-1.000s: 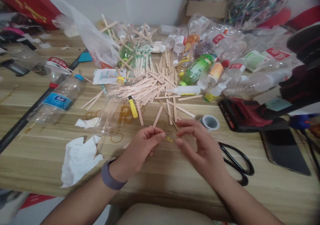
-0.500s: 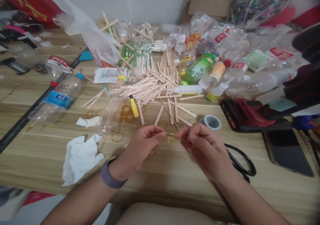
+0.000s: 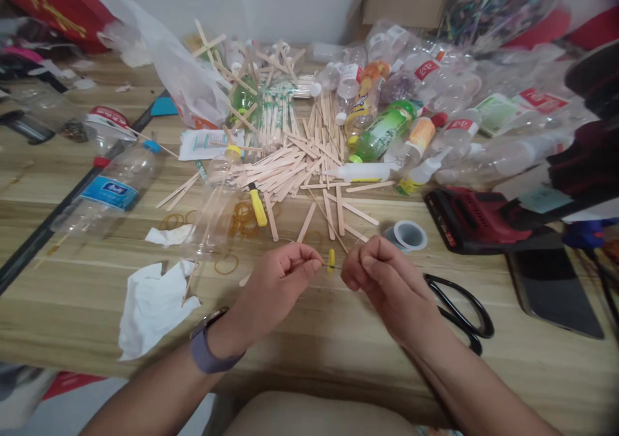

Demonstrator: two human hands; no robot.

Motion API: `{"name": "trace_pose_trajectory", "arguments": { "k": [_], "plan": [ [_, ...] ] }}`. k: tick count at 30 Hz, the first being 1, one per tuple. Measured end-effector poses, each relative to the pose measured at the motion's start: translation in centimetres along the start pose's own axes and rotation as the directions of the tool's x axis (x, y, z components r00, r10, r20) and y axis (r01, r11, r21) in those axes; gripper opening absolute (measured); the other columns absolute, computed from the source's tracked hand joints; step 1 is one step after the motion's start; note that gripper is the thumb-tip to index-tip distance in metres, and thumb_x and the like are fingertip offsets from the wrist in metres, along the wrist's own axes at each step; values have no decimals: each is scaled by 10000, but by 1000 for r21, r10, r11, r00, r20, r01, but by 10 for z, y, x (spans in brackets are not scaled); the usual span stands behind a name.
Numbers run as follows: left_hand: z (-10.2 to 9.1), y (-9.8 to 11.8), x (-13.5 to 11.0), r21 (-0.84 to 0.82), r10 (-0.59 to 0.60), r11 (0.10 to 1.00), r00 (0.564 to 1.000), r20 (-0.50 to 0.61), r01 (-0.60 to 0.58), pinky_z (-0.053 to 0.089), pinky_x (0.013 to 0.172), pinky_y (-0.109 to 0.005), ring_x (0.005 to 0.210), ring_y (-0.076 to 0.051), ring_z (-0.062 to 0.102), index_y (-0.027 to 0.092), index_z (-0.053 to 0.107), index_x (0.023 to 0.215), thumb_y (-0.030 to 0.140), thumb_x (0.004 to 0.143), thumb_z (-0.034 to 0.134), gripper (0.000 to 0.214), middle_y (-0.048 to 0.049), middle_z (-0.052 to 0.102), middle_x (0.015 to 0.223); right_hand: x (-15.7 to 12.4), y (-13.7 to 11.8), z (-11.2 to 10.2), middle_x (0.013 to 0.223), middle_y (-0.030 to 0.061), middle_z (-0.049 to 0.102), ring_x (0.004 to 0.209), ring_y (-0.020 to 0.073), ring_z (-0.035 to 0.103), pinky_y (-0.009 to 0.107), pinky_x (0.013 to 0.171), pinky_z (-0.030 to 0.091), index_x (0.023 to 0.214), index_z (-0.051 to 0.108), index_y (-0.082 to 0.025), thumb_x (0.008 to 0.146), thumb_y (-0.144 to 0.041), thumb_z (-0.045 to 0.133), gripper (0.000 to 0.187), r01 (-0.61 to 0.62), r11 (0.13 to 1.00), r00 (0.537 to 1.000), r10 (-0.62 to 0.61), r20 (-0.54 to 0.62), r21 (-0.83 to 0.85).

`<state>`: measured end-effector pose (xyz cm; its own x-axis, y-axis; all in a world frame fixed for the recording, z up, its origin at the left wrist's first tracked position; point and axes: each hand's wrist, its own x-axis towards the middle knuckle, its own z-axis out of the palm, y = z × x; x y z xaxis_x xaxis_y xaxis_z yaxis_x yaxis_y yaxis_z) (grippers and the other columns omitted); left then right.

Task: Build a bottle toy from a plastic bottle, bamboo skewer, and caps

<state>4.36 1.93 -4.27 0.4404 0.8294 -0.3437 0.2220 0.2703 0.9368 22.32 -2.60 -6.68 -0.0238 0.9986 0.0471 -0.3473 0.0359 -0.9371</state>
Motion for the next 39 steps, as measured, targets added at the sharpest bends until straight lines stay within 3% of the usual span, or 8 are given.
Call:
{"name": "trace_pose_trajectory", "arguments": {
  "k": [14,26,33,39],
  "plan": [
    [-3,4,-2,1,-4,1000,1000,22,4,235,491,-238,519,-87,292,184,614,825,413,853,599,231,71,401,582,-2,-14,4,719,-36,480,662,125,455,275,610,367,797,418,-220,1041,-162,374,254,176,924,984,-159,78,-340],
    [1,4,5,-38,-90,995,996,22,91,209,468,-234,507,-79,292,176,619,817,428,788,637,254,71,425,592,2,-8,-3,754,-30,503,694,131,482,280,645,391,828,439,-226,1054,-186,379,237,200,891,979,-195,56,-408],
    [1,1,6,-162,-204,963,976,80,215,184,436,-212,478,-56,253,183,576,803,515,747,697,358,97,382,572,1,-6,3,805,-2,558,771,148,569,294,731,457,845,477,-221,1040,-181,420,207,265,860,955,-297,-4,-435],
    [1,1,6,-385,-231,879,958,170,280,123,425,-209,453,-49,181,205,496,759,506,714,744,393,130,285,485,0,-5,4,842,1,579,832,157,609,293,792,494,852,513,-227,1038,-223,465,191,243,874,960,-280,-27,-421]
  ]
}}
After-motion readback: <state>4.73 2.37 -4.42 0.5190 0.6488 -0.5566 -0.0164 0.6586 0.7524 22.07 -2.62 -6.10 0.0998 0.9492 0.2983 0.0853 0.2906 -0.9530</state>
